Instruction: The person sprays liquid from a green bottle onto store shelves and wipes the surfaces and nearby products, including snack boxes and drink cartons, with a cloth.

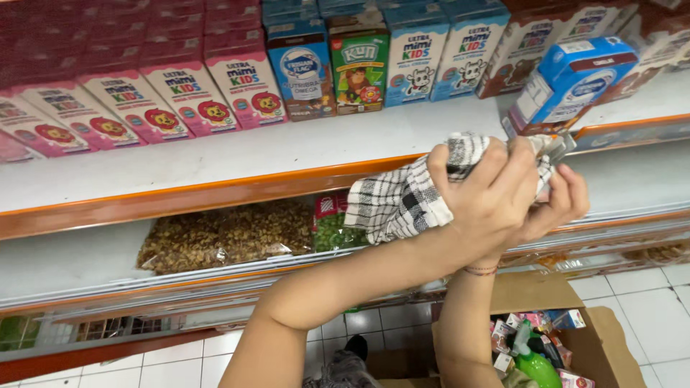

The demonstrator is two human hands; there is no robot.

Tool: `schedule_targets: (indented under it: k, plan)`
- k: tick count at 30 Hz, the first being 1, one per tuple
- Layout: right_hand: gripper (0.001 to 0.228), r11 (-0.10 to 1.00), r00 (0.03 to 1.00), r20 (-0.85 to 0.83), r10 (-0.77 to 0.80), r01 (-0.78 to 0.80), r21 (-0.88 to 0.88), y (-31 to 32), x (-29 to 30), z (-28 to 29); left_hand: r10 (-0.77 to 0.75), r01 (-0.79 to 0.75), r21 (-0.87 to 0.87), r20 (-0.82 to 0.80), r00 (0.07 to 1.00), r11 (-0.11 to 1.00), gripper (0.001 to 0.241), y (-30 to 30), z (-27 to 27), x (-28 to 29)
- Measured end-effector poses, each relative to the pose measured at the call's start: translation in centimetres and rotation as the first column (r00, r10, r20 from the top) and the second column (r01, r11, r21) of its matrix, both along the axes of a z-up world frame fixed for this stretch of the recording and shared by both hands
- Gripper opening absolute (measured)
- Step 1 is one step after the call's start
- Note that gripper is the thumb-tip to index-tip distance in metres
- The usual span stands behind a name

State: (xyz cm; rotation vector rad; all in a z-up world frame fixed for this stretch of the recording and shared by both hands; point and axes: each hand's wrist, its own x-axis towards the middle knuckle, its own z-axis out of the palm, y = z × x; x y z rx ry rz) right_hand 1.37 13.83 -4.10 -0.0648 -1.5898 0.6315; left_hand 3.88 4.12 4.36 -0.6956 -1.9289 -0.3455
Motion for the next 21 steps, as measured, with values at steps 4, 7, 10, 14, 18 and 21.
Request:
schedule_targets:
  k: [4,7,10,14,18,21]
  plan:
    - [0.046,0.996,0.996,-0.041,0.076,-0.078,-0.048,-1.4,1.2,0.9,0.068,-0.066,0.035,-0.049,0.996,0.997,0.016,-2.6,0.7,0.0]
    - [0.057,0.987,0.987,-0.04,0.155,-0.153,0.059,-2.3,2.2,1.7,0.127,-0.121,0.074,-0.078,0.989,0.99,0.023,-6.4,0.8,0.5]
    - [0.054,0.979,0.979,-0.04,0.201,-0.198,0.051,-4.4,2.6,2.3,0.158,-0.16,-0.026,-0.056,0.986,0.987,0.036,-13.7,-0.1,1.7]
    - [0.042,0.95,0.956,-0.018,0.293,-0.289,0.114,-8.3,3.1,2.4,0.26,-0.262,-0.075,-0.036,0.965,0.962,0.04,-22.6,-2.3,3.3]
    - [0.034,0.917,0.927,-0.006,0.375,-0.37,0.151,-13.3,3.3,2.8,0.375,-0.382,-0.056,-0.097,0.922,0.923,0.043,-30.6,-2.3,4.3]
    - [0.031,0.878,0.903,0.039,0.427,-0.425,0.222,-16.6,4.0,3.1,0.454,-0.457,0.001,-0.116,0.883,0.89,0.043,-36.8,-2.7,5.6]
